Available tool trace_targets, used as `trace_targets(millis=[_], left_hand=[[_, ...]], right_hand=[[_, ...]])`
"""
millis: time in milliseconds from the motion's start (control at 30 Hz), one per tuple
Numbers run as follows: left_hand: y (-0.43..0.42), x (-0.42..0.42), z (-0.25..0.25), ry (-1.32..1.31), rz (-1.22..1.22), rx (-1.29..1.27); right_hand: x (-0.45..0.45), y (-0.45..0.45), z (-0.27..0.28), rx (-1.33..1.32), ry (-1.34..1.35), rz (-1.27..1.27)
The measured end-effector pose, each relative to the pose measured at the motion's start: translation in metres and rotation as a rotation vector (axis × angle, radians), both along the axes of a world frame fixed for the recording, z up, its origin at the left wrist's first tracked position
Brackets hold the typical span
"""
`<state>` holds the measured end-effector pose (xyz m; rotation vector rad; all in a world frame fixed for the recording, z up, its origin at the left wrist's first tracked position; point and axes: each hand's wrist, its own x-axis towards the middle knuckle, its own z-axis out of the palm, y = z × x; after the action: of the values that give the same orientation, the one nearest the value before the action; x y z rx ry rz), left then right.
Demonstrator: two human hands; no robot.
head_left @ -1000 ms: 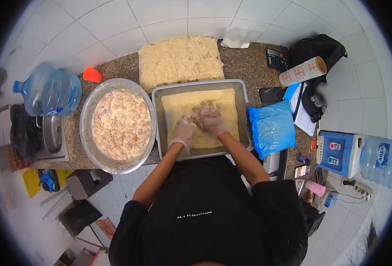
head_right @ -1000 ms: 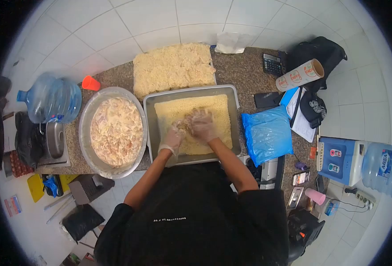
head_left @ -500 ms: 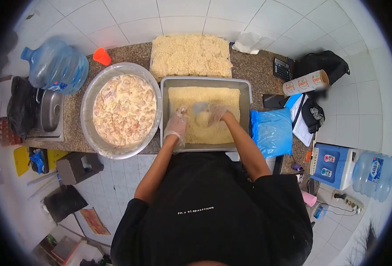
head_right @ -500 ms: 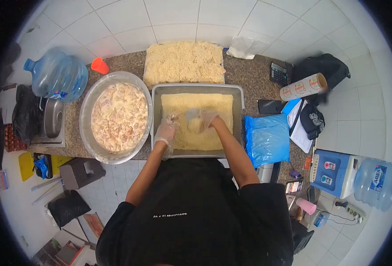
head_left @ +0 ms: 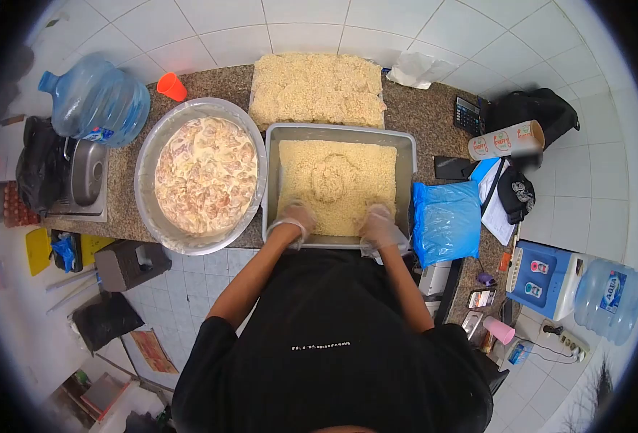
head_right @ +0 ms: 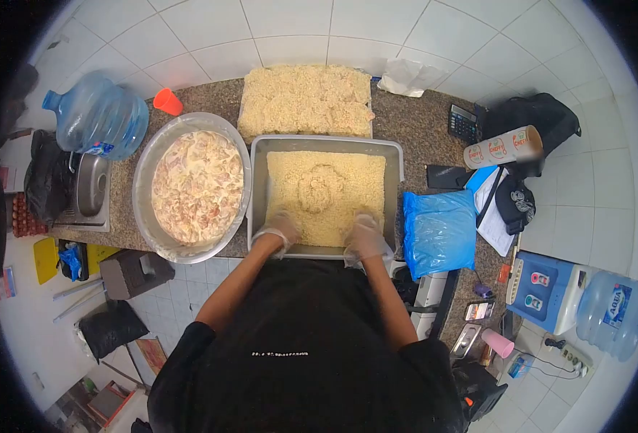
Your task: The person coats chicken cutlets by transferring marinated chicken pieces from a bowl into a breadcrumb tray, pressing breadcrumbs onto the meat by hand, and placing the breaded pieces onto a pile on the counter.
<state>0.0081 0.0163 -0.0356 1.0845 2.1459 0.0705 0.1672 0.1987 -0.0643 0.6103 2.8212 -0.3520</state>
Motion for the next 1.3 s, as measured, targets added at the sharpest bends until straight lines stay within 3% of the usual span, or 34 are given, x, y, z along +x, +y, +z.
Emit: trace_targets(millis=[33,100,133,200,267,367,400,500,533,600,633,700,733,800,867,967,1067,1133,1233,1300], left_hand=[[0.012,0.006,0.011,-0.06,-0.06,0.025],[0.034,0.015,0.029,-0.179,-0.191,0.071],[0.034,0.017,0.024,-0.184,-0.09,0.113],[0.033,0.021,0.008,-0.191,0.121,0.201],[0.026,0.013,0.02,-0.172,0.291,0.272],[-0.003,0.007,0.005,-0.166,0.461,0.376],[-0.011,-0.002,-0.002,-0.155,0.499,0.421],[-0.029,-0.005,-0.006,-0.012,0.588,0.481],[-0.032,-0.009,-0.015,-0.09,0.653,0.475],[-0.033,-0.003,-0.01,0.003,0.634,0.565],[-0.033,-0.006,-0.007,0.052,0.625,0.609],[-0.035,-0.009,-0.004,0.022,0.689,0.441],[-0.036,-0.007,-0.004,0.002,0.722,0.356],[-0.039,-0.001,-0.001,-0.087,0.733,0.475],[-0.036,-0.01,0.003,-0.124,0.723,0.524],[-0.04,-0.011,-0.047,-0.142,0.676,0.617],[-0.022,-0.015,0.015,-0.12,0.575,0.536],[-0.025,-0.017,0.001,-0.116,0.589,0.541],[-0.023,-0.015,-0.02,-0.136,0.634,0.574],[-0.02,-0.015,-0.025,-0.161,0.623,0.587]], right_hand=[[0.003,-0.004,-0.005,0.013,-0.172,-0.121],[-0.014,-0.003,-0.013,-0.227,-0.099,0.049],[-0.032,-0.002,-0.011,-0.341,-0.055,0.134],[-0.067,-0.003,-0.003,-0.055,-0.086,0.281],[-0.09,-0.009,0.009,0.079,0.643,-0.014],[-0.125,-0.019,-0.021,0.203,0.684,0.142],[-0.13,-0.024,-0.031,0.006,0.585,0.145],[-0.138,-0.029,-0.082,0.031,0.376,0.281],[-0.141,-0.034,-0.066,0.098,0.258,0.266],[-0.172,-0.035,-0.006,0.252,0.052,0.227],[-0.168,-0.04,-0.011,0.246,0.204,0.24],[-0.145,-0.056,-0.021,0.22,0.494,0.268],[-0.149,-0.048,-0.021,0.108,0.366,0.288],[-0.158,-0.028,-0.018,-0.114,0.11,0.307],[-0.148,0.002,-0.012,-0.108,0.17,0.301],[-0.136,0.01,-0.022,-0.139,0.205,0.308],[-0.131,0.049,-0.014,-0.14,0.378,0.416],[-0.131,0.065,-0.009,-0.151,0.476,0.51],[-0.115,0.061,-0.009,0.03,0.315,0.153],[-0.124,0.051,-0.008,0.028,-0.012,0.272]])
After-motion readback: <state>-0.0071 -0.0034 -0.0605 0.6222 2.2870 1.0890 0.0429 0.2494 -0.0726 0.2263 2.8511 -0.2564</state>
